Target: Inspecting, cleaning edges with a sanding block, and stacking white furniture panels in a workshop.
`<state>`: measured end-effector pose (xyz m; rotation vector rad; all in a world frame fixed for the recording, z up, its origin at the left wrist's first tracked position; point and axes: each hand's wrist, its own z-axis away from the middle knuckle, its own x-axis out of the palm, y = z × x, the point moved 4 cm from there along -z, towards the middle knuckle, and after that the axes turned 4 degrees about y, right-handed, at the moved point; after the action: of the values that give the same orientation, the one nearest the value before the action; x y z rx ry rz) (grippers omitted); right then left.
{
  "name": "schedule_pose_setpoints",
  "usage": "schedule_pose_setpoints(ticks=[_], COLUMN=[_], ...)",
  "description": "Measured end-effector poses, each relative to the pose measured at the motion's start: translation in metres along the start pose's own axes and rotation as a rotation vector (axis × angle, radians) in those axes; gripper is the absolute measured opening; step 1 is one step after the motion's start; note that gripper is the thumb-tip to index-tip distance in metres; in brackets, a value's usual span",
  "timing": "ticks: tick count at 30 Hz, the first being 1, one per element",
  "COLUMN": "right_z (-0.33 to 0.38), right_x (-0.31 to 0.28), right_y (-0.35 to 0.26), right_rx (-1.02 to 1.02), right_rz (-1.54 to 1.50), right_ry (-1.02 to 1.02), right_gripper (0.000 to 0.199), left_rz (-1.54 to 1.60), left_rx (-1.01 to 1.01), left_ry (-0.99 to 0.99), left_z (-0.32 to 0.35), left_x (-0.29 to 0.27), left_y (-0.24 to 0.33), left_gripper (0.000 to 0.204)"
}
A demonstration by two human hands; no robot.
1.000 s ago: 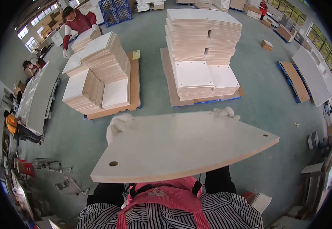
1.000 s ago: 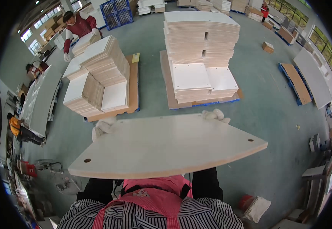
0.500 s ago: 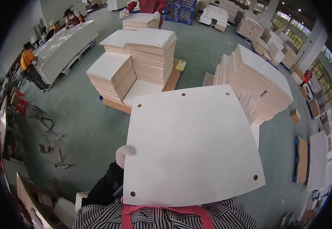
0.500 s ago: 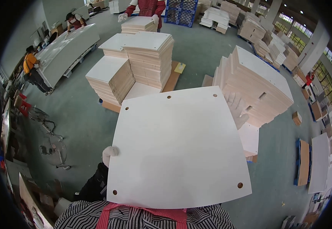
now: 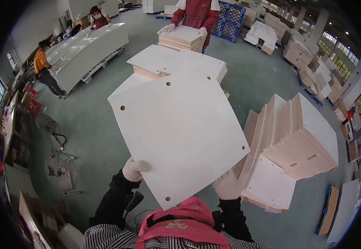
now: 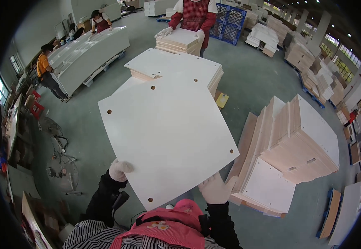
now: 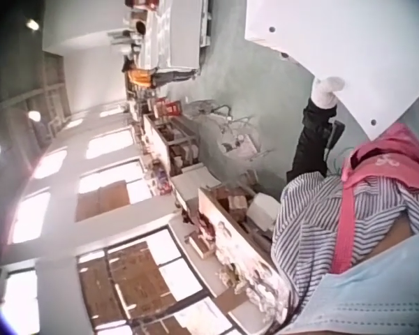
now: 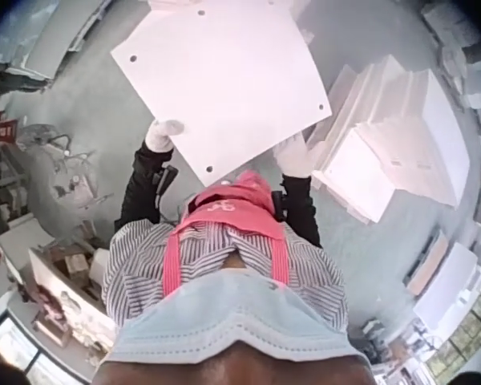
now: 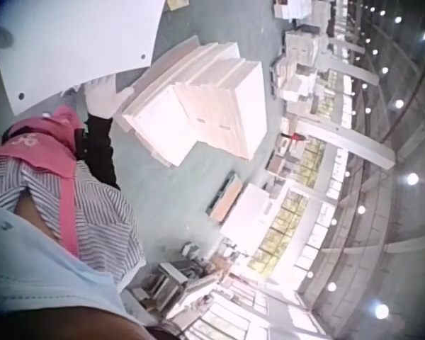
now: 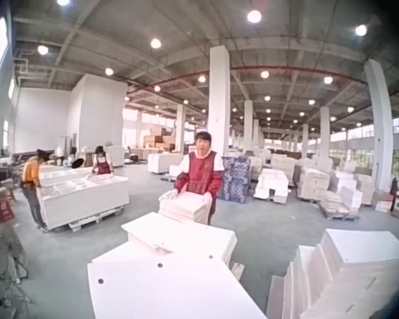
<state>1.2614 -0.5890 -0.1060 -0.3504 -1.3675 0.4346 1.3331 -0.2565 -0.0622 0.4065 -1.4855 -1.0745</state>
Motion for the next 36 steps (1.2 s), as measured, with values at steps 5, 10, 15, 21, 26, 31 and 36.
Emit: schedule_pose_setpoints(ticks=[5, 10, 15, 21, 26, 31, 36], right_z=[-0.113, -0.21, -0.314, -0.431, -0.508, -0.548, -0.539], right_x=[0.023, 0.018, 0.007, 0.012, 0.053, 0.08, 0.1], right_y=[-0.019, -0.014, -0.011, 0.002, 0.014, 0.027, 0.032], right_rx=[-0.595, -0.138, -0.022, -0.243, -0.276, -0.328, -0.069], right_rz=[1.64, 0.571, 0.073, 0.278, -0.018, -0.007, 0.048], right_ry=[-0.09, -0.146, -0.244, -0.078, 0.089, 0.246, 0.667], right_gripper=[0.039, 0.052, 0.046, 0.025, 0.036, 0.038, 0.032], left_rz=[0.04, 0.004, 0.081, -0.734, -0.886, -0.979, -1.385], left_rx=[-0.01, 0.055, -0.06, -0.067, 0.031, -0.117, -0.134], left_ry=[0.027, 0.001, 0.251, 0.45, 0.352, 0.197, 0.082], left_z=[-0.079, -0.184, -0.294, -0.405, -0.536, -0.631, -0.658], left_x=[-0.009, -0.017, -0.061, -0.096, -0.135, -0.15, -0.166], left_y=[0.037, 0.078, 0.109, 0.114, 0.149, 0.165, 0.164], left_gripper=[0.078, 0.072, 0.053, 0.049, 0.055, 0.044, 0.043])
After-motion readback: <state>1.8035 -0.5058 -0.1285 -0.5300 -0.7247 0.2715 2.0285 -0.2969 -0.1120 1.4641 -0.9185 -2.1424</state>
